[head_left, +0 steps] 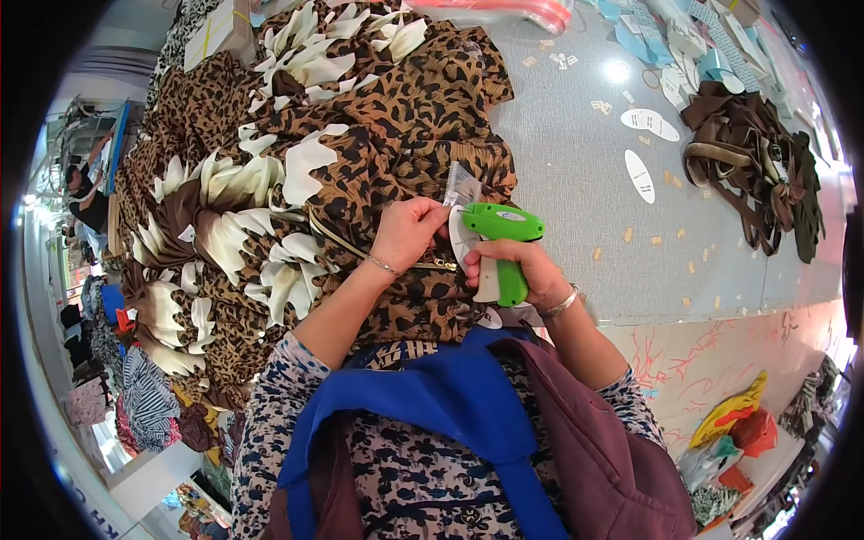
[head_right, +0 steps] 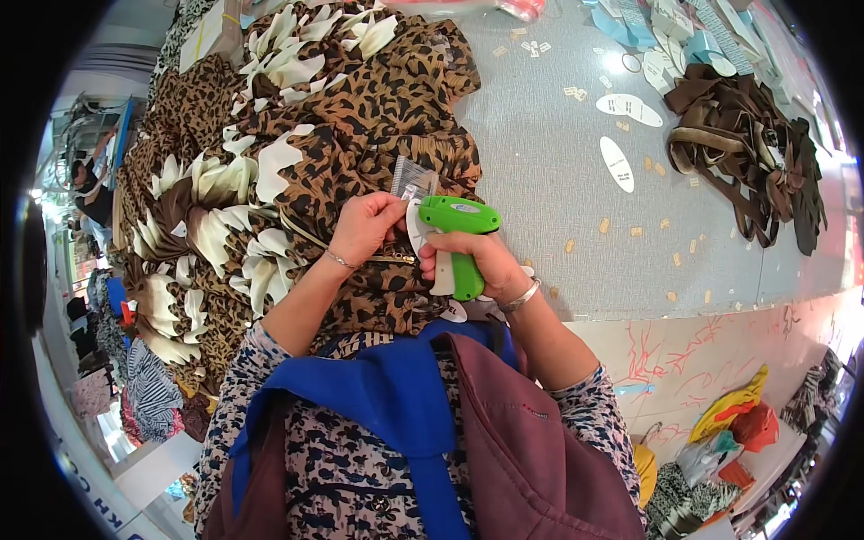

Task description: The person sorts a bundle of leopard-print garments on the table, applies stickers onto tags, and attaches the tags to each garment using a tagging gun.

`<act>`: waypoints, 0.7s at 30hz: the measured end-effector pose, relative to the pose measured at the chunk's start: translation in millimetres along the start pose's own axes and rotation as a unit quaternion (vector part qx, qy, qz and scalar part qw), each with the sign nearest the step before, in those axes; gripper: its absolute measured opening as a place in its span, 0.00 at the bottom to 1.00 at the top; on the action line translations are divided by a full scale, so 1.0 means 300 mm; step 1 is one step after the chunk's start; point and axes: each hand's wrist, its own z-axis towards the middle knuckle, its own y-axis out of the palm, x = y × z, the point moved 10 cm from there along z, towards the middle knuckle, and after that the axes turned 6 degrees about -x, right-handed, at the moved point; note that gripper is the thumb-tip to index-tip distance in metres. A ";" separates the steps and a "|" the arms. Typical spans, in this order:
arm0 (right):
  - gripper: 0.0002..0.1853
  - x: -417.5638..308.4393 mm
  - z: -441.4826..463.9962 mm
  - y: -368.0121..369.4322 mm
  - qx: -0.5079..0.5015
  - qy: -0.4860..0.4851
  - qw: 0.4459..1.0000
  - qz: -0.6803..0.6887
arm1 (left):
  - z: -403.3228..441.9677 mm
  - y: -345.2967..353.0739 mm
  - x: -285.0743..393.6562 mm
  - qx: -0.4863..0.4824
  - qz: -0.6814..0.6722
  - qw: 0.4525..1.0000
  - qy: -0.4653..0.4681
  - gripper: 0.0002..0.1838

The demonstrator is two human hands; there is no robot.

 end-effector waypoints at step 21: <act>0.14 0.116 0.030 -0.010 -0.013 0.067 0.998 0.011 | -0.069 0.014 0.001 0.107 0.137 0.978 0.112 0.10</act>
